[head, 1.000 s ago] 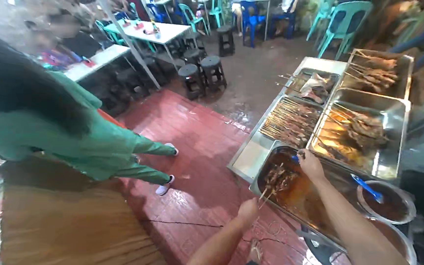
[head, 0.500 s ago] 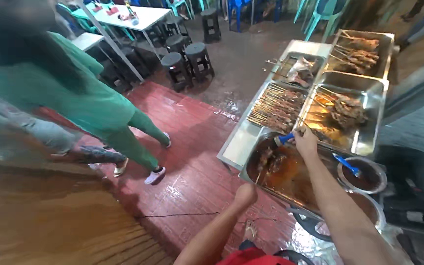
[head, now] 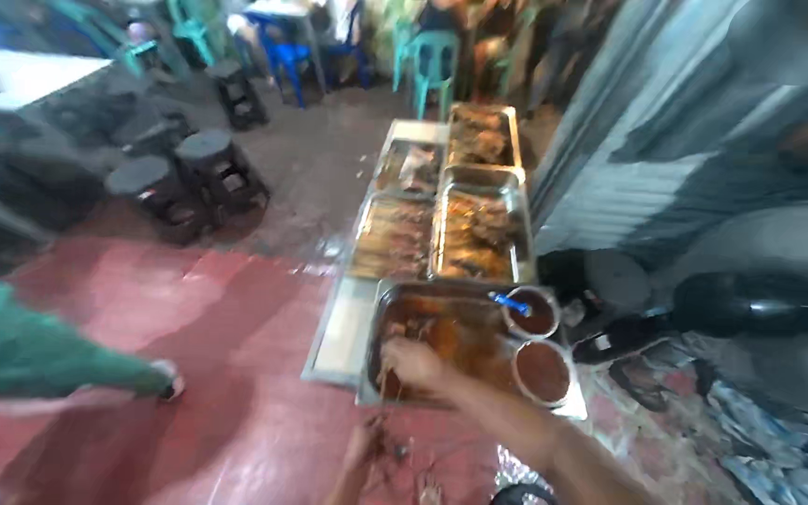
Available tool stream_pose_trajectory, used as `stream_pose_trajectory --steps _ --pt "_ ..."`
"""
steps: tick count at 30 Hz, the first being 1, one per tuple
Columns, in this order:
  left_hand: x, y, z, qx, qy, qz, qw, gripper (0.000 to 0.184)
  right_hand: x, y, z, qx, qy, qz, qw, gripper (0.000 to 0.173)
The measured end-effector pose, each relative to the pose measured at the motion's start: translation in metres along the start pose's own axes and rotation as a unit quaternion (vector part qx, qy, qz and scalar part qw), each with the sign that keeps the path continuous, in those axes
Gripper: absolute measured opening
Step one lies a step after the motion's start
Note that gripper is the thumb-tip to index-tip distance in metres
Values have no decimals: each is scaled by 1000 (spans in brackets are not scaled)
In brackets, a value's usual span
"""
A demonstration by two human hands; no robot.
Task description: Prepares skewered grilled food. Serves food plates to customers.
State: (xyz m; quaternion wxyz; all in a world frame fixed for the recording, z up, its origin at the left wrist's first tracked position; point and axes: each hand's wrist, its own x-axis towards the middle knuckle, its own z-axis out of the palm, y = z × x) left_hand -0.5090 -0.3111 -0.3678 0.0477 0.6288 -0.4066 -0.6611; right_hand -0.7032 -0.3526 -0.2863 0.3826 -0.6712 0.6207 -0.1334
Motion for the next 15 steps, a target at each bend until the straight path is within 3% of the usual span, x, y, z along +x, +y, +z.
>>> stream_pose_trajectory --steps 2,5,8,10,12,15 --pt "0 -2 -1 31 2 1 1000 35 -5 -5 -7 -2 -1 -13 1000 36" --pt "-5 -5 -5 146 38 44 988 39 1 5 -44 32 98 63 993 37" --pt "-21 10 -1 366 121 128 914 53 33 55 -58 -9 165 115 980 37" --pt "-26 26 7 486 117 160 851 54 46 84 -53 -41 130 129 982 37" --pt "-27 38 17 550 75 160 816 48 40 85 -53 -41 113 130 984 37" --pt "-16 43 30 591 27 132 795 38 5 56 -60 71 212 127 966 34"
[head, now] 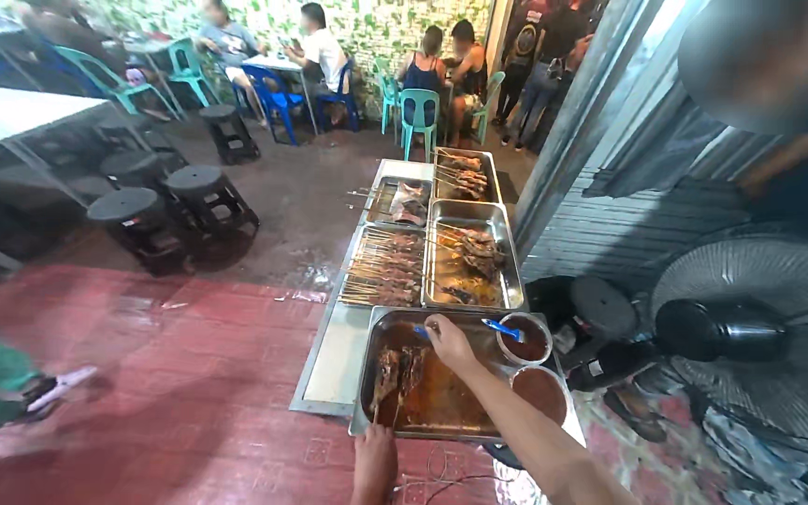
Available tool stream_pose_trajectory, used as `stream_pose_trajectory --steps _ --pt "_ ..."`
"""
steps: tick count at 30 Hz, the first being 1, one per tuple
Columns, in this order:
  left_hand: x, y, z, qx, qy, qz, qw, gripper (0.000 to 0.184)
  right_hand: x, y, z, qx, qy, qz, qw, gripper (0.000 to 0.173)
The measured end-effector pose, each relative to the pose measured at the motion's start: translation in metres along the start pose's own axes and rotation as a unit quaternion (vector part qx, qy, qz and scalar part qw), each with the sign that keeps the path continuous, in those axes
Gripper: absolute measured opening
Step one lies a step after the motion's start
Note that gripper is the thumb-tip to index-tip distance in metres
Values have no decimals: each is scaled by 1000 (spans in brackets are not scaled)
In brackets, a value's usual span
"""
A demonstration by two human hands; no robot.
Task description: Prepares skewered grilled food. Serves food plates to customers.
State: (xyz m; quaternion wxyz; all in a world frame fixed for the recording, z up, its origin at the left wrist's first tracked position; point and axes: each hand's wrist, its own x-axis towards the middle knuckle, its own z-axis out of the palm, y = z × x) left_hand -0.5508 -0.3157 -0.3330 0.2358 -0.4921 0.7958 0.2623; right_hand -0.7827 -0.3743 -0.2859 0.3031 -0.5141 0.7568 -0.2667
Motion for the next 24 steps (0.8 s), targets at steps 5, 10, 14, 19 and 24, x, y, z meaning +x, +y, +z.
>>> stream_pose_trajectory --steps 5,10,14,19,24 --pt "8 9 9 67 -56 -16 996 33 -28 25 10 176 37 103 978 27" --pt "-4 23 -20 -72 -52 -55 995 33 -20 34 -17 248 152 90 953 28" --pt "-1 7 -30 -402 -11 -22 915 27 0 48 -29 171 184 86 964 28" --pt "-8 2 -20 -635 -87 -81 764 22 7 66 -6 -33 71 68 995 32" --pt "-12 -2 17 -645 -77 -103 753 21 -11 36 -6 9 90 21 996 30"
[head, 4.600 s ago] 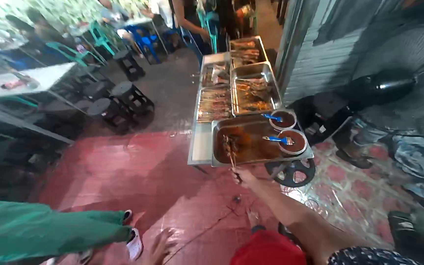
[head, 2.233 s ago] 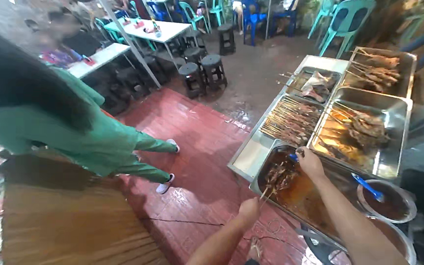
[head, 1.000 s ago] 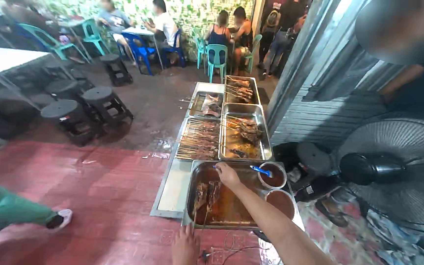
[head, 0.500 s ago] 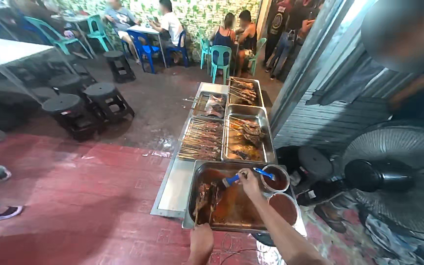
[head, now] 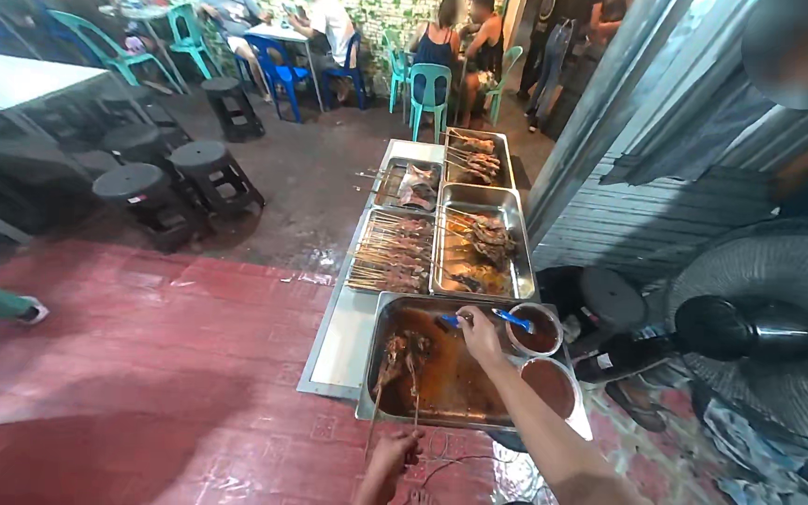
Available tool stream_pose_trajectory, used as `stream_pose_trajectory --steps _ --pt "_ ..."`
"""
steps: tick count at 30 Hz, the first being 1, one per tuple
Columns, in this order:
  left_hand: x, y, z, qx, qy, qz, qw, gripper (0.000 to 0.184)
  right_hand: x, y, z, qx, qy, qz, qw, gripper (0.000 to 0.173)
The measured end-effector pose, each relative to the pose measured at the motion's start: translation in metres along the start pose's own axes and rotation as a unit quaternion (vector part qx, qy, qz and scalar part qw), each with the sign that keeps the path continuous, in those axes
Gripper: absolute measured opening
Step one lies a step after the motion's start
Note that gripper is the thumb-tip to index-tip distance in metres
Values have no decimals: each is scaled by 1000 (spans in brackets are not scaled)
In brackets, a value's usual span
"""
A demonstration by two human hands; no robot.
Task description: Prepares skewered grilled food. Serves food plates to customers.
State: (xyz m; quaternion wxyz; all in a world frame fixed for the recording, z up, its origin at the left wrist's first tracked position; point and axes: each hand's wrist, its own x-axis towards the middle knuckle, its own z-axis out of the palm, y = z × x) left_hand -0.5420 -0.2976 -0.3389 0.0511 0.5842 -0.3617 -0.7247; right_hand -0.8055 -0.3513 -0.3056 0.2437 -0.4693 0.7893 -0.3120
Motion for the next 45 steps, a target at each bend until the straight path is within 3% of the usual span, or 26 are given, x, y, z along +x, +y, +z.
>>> stream_pose_trajectory --steps 5,7,10,13,16,18,22,27,30,34,39,40,42,45 --pt "6 -10 7 28 -3 -8 1000 25 -51 -34 29 -84 -204 -71 973 35" --pt "9 -12 7 49 -2 -14 999 26 -74 -34 36 -91 -234 -116 961 33" --pt "7 -14 5 58 -5 -3 998 28 -91 -43 18 -48 -159 -94 982 32" --pt "7 -10 4 65 -14 18 998 29 -67 -42 19 -46 -59 -60 995 33" --pt "7 -13 3 67 -28 20 997 29 -59 -25 48 -83 -92 -49 991 35" --pt "8 -12 -1 70 -28 23 997 30 -83 -17 61 -96 -117 -84 985 34" --pt "12 -15 -11 43 -42 19 998 29 -149 -25 49 -54 -74 -122 988 29" --pt "10 -3 -26 128 -92 22 987 33 -200 -46 -20 -70 152 -39 985 25" --pt "1 -4 -35 68 -123 4 990 34 -220 -21 -47 -151 229 17 961 27" --pt "-3 -7 -49 47 -152 -5 987 39 -214 10 -46 -209 167 160 950 32" --pt "-8 -9 -62 53 -183 -17 982 41 -193 33 -31 -216 106 182 953 32" --pt "-7 -11 -63 45 -190 -22 981 41 -191 30 -33 -231 79 199 949 38" --pt "-10 -10 -66 40 -193 -37 980 41 -196 3 -36 -267 45 227 935 61" --pt "-20 -5 -65 37 -186 -28 982 37 -218 -73 -11 -192 63 251 947 54"
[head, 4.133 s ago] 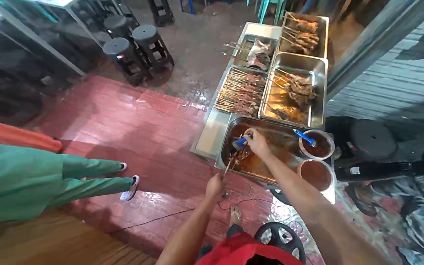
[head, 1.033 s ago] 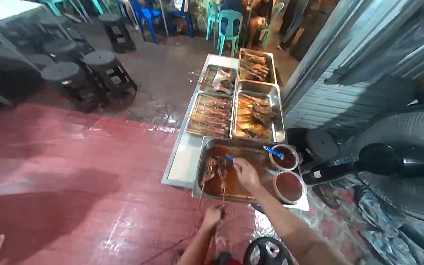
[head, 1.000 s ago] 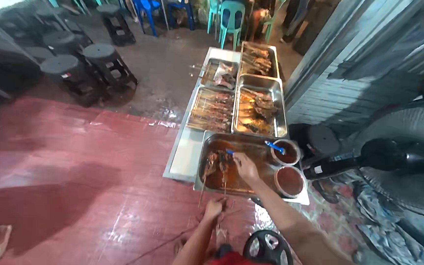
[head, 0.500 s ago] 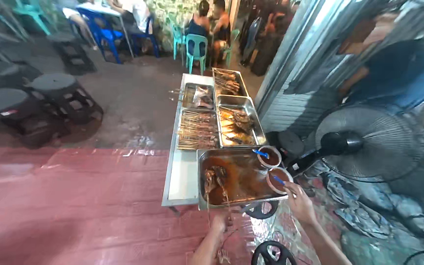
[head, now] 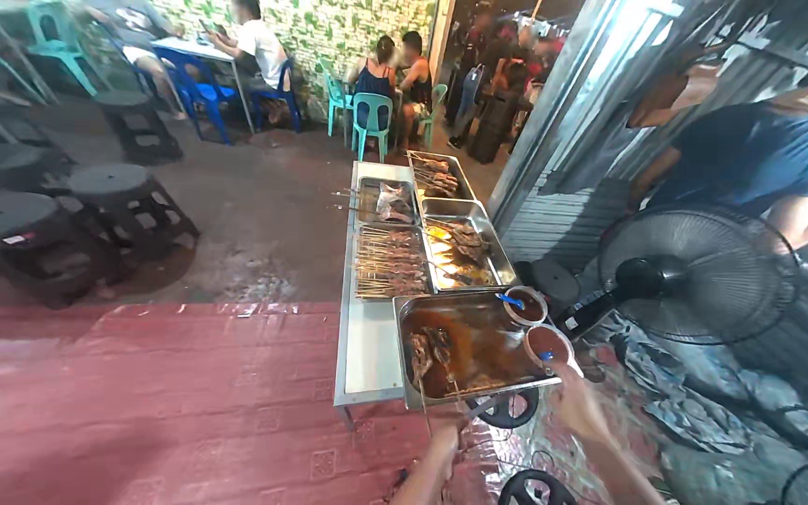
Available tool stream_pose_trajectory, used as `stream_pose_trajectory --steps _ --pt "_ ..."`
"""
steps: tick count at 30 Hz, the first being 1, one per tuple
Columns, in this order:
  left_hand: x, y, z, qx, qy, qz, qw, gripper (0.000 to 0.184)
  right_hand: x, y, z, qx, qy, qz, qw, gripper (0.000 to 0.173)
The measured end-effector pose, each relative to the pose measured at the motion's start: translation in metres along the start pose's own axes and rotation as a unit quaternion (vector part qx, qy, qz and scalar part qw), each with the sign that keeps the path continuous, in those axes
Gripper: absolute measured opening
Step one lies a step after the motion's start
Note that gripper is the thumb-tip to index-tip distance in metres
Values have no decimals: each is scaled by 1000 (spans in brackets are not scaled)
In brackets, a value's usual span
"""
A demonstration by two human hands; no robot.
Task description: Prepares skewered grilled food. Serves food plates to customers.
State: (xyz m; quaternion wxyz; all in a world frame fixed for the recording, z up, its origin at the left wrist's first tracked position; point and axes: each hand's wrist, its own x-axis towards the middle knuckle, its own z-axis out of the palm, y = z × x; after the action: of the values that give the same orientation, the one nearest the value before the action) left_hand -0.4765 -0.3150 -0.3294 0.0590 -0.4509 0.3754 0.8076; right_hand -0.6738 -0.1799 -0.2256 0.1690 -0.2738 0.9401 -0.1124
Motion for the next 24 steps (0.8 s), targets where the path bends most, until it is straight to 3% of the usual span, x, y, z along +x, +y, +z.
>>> stream_pose_trajectory --steps 2,5,7,9,13,15,18,21,24 --pt "-5 6 3 -17 -11 -6 1000 40 -23 -19 39 160 -118 65 978 44" --pt "-11 16 7 -40 -37 10 998 41 -23 -28 113 427 -273 182 843 52" --pt "-18 23 2 -18 -77 9 997 45 -12 -38 135 565 -300 235 731 59" --pt "-26 30 -10 19 -83 17 996 45 1 -46 140 628 -282 261 677 53" --pt "-26 25 -52 81 95 104 987 41 25 -42 144 622 -280 234 693 30" --pt "-6 5 -73 121 168 96 974 45 33 -37 138 608 -309 222 697 27" --pt "17 -10 -70 155 146 14 977 48 51 -28 129 593 -356 201 694 26" --pt "24 -11 -37 56 125 24 990 37 68 -14 124 595 -391 171 681 28" --pt "27 -3 -11 17 158 56 986 31 81 -10 114 576 -440 152 672 30"
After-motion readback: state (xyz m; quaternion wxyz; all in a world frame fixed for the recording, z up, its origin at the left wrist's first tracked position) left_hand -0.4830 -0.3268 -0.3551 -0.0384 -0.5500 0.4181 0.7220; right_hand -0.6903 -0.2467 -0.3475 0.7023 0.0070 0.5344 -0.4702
